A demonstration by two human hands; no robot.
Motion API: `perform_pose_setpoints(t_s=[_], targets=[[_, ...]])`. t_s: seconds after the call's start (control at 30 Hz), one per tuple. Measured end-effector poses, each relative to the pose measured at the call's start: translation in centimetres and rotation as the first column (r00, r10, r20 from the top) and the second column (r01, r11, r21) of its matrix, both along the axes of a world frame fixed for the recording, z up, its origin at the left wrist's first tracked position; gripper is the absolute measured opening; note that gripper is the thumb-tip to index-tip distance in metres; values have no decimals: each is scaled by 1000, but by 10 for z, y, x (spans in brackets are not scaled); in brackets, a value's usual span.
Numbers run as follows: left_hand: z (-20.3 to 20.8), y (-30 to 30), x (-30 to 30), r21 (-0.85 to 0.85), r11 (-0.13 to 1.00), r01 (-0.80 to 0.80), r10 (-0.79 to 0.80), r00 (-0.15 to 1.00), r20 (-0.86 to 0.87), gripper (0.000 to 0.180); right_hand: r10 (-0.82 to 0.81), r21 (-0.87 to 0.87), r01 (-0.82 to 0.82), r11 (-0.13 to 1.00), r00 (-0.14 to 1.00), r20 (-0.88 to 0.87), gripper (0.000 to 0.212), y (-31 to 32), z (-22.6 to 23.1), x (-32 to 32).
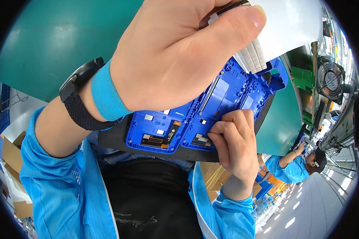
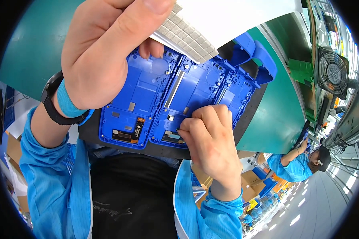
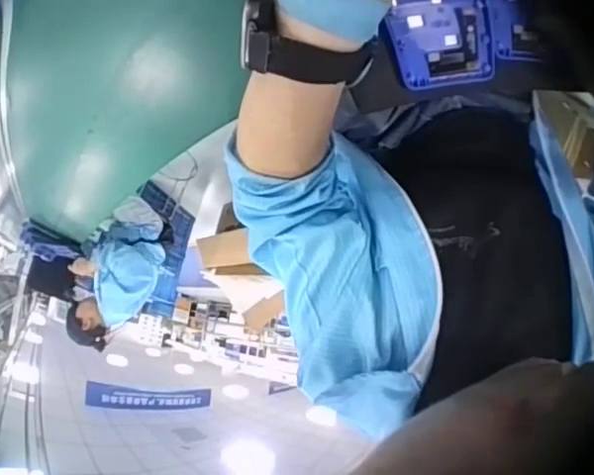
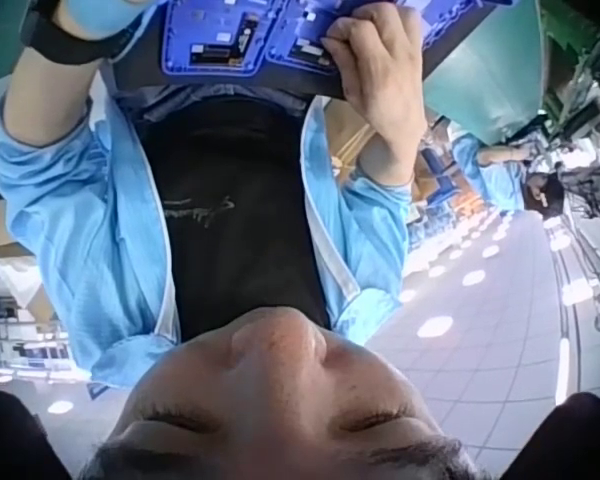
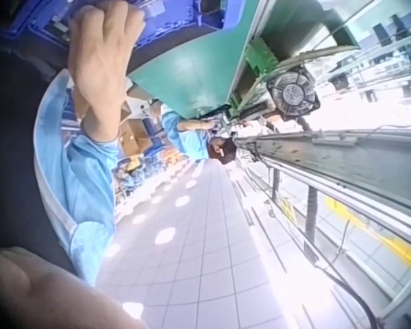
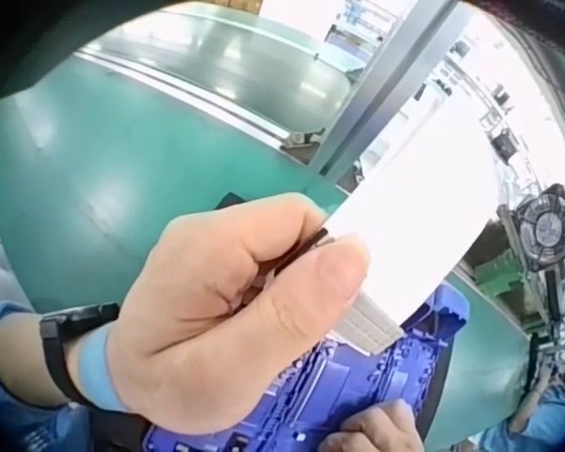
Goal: The person assembles electronic components into plastic housings by hand, taking components from a component strip and inserting them into the housings.
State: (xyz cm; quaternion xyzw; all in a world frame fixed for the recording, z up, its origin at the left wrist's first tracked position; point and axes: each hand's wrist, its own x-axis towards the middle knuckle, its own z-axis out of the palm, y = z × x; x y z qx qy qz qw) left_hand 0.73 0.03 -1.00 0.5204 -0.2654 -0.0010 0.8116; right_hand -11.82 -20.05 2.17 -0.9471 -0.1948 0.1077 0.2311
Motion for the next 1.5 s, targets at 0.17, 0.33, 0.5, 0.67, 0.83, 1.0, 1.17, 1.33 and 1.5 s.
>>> perform_pose_setpoints(t_s=[0.17,0.33,0.5,0.67,0.83,1.0,1.17,1.33,1.5], targets=[[0,-1,-1,51,998,31,-29,999,-33,28,5,-20,-5,1000,1000,5,22,1,0,-1],[2,0,-2,132,988,75,-65,995,-78,27,12,-9,-11,1000,999,49,18,2,-2,0],[3,0,-4,209,970,121,-96,987,-126,27,-61,95,61,994,998,-4,23,-5,-1,-1],[5,0,-4,286,943,168,-122,978,-171,28,-48,56,44,997,996,73,23,-1,-5,-1],[5,-1,-7,363,911,197,-148,976,-159,30,-104,128,82,988,980,172,24,-2,6,0],[6,-6,-7,347,871,347,-296,935,-193,31,-403,358,254,898,800,443,22,11,18,23],[-3,-20,-11,229,922,314,-273,943,-192,29,-323,315,182,932,810,490,19,15,17,51],[-1,-18,-9,250,908,336,-299,938,-176,32,-298,316,157,936,832,468,18,15,11,57],[3,-14,-10,225,908,354,-317,930,-185,35,-291,337,145,930,852,434,17,15,13,58]])
